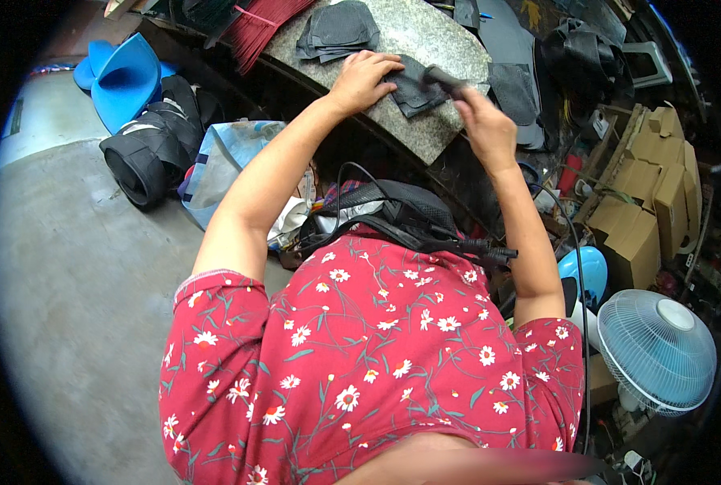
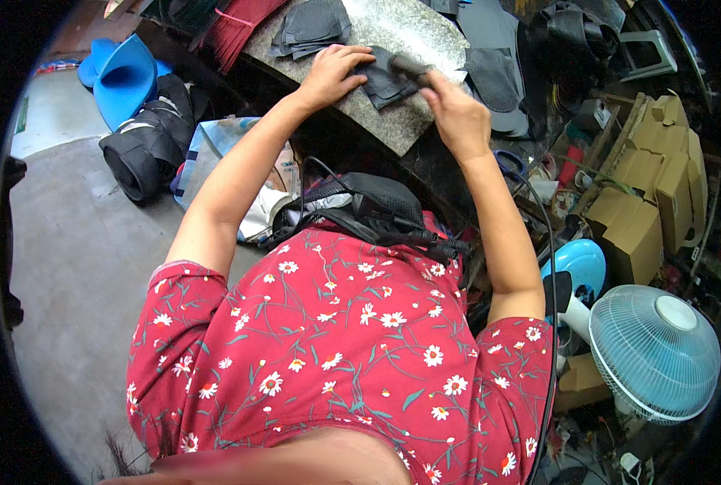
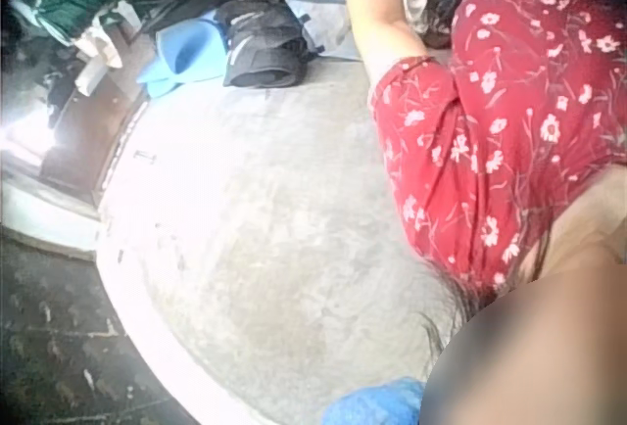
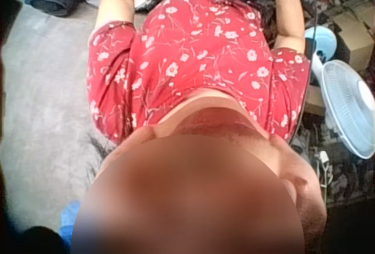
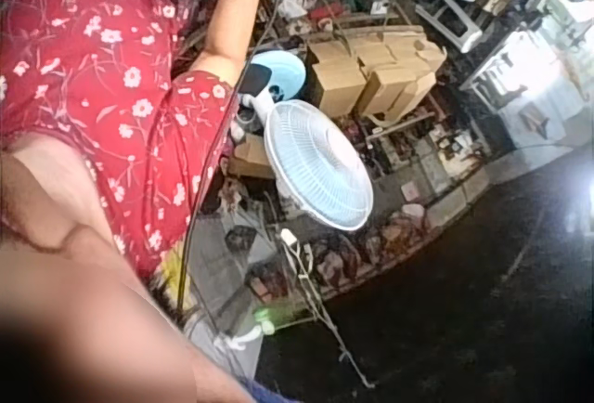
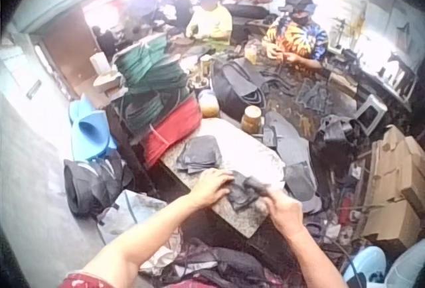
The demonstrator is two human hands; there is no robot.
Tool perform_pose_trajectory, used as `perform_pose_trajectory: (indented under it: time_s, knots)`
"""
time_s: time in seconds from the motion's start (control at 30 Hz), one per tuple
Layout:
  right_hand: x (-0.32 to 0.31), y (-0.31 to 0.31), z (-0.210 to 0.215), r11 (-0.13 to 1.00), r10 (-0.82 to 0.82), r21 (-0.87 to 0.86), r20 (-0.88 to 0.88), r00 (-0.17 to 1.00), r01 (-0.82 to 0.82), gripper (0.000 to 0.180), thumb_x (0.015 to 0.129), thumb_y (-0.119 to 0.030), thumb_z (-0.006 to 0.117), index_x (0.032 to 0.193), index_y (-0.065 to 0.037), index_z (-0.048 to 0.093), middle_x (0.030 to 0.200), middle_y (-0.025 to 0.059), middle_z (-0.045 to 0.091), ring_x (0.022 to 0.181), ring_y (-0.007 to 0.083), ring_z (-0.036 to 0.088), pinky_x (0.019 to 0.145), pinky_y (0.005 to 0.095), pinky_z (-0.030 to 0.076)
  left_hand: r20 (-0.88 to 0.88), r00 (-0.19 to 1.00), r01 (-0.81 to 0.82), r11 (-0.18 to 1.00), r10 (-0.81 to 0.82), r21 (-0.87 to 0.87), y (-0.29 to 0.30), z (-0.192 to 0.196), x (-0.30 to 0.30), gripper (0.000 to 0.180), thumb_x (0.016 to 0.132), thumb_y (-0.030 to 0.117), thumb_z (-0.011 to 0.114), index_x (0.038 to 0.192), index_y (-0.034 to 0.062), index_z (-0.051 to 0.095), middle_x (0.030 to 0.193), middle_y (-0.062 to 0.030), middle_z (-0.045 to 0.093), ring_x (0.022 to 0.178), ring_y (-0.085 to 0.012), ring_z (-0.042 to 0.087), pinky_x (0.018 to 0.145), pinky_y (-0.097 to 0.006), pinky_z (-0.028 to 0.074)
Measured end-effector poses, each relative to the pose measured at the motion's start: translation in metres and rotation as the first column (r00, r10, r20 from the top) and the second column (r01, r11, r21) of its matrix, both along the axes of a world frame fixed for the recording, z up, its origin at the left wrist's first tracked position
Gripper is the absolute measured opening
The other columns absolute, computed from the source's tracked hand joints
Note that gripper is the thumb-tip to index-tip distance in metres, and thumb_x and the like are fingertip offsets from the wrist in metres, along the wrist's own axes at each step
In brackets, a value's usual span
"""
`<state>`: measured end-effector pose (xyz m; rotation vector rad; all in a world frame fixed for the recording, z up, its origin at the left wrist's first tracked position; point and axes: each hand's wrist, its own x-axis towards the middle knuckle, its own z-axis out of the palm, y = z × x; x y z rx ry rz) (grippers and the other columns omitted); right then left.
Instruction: The person cuts black leather pieces with scissors, aligns them, and applies adhesive from a small jar to the edges. They then stack the finished pieces on the workbench.
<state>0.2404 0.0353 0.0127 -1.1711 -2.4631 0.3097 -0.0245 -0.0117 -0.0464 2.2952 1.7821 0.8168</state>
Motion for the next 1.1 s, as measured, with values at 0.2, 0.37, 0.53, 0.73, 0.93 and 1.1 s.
perform_pose_trajectory:
  time_s: [0.2,0.37,0.53,0.73,0.93,1.1]
  knots:
    - [-0.007,-0.001,-0.007,0.996,-0.048,0.074,0.022,0.999,0.046,0.028,0.091,-0.037,0.058,0.114,-0.022,0.059,0.09,0.0055,0.068,0.074,0.0284,0.066,0.058,0.0395,0.052,0.028,0.999,0.03,0.999,-0.029,-0.036,0.003,-0.008,-0.007,0.042,0.079,0.007,0.061,0.12,0.0159,0.063,0.129,0.0,0.058,0.115,-0.026,0.052,0.101,-0.04,0.038]
    - [-0.013,-0.027,-0.004,0.991,0.092,0.097,0.036,0.995,-0.095,0.03,0.089,-0.041,0.058,0.113,-0.023,0.059,0.087,0.0039,0.068,0.068,0.0259,0.067,0.055,0.0376,0.052,0.08,0.997,0.004,0.998,0.001,-0.059,0.0,-0.012,-0.004,0.04,0.08,0.002,0.054,0.117,0.0145,0.066,0.127,-0.0009,0.06,0.116,-0.0261,0.052,0.102,-0.04,0.038]
    - [-0.007,-0.014,-0.002,0.99,0.035,0.138,-0.026,0.999,-0.031,0.03,0.089,-0.041,0.059,0.111,-0.021,0.06,0.082,0.0061,0.067,0.067,0.0275,0.066,0.054,0.0376,0.051,0.099,0.995,-0.009,0.996,0.018,-0.09,0.003,-0.007,-0.003,0.038,0.082,0.003,0.055,0.116,0.0142,0.067,0.126,-0.0007,0.061,0.116,-0.0259,0.052,0.102,-0.04,0.038]
    - [0.023,-0.024,-0.01,0.996,-0.01,0.092,0.062,0.998,0.005,0.031,0.09,-0.039,0.059,0.114,-0.021,0.061,0.082,0.0071,0.066,0.068,0.0277,0.066,0.055,0.0388,0.051,0.019,0.999,-0.029,0.996,0.031,-0.086,-0.001,0.0,0.002,0.038,0.081,0.024,0.069,0.118,0.0137,0.063,0.129,-0.0014,0.058,0.118,-0.0256,0.051,0.1,-0.039,0.038]
    - [0.023,-0.017,-0.014,0.988,-0.144,0.046,-0.079,0.986,0.148,0.035,0.089,-0.038,0.059,0.119,-0.02,0.059,0.091,0.0081,0.068,0.075,0.0311,0.066,0.061,0.0402,0.052,0.032,0.999,-0.036,0.998,0.038,-0.056,0.0,0.004,0.005,0.041,0.074,0.025,0.074,0.113,0.0141,0.064,0.126,-0.0004,0.058,0.115,-0.0258,0.05,0.1,-0.04,0.038]
    - [0.008,-0.001,-0.007,0.985,-0.175,0.002,-0.007,0.984,0.175,0.032,0.091,-0.039,0.057,0.118,-0.022,0.059,0.092,0.0087,0.068,0.077,0.0323,0.066,0.063,0.0433,0.051,0.01,0.999,-0.039,0.997,0.04,-0.071,-0.001,0.007,0.007,0.041,0.074,0.023,0.074,0.112,0.0135,0.063,0.124,-0.0012,0.058,0.115,-0.0262,0.05,0.099,-0.04,0.039]
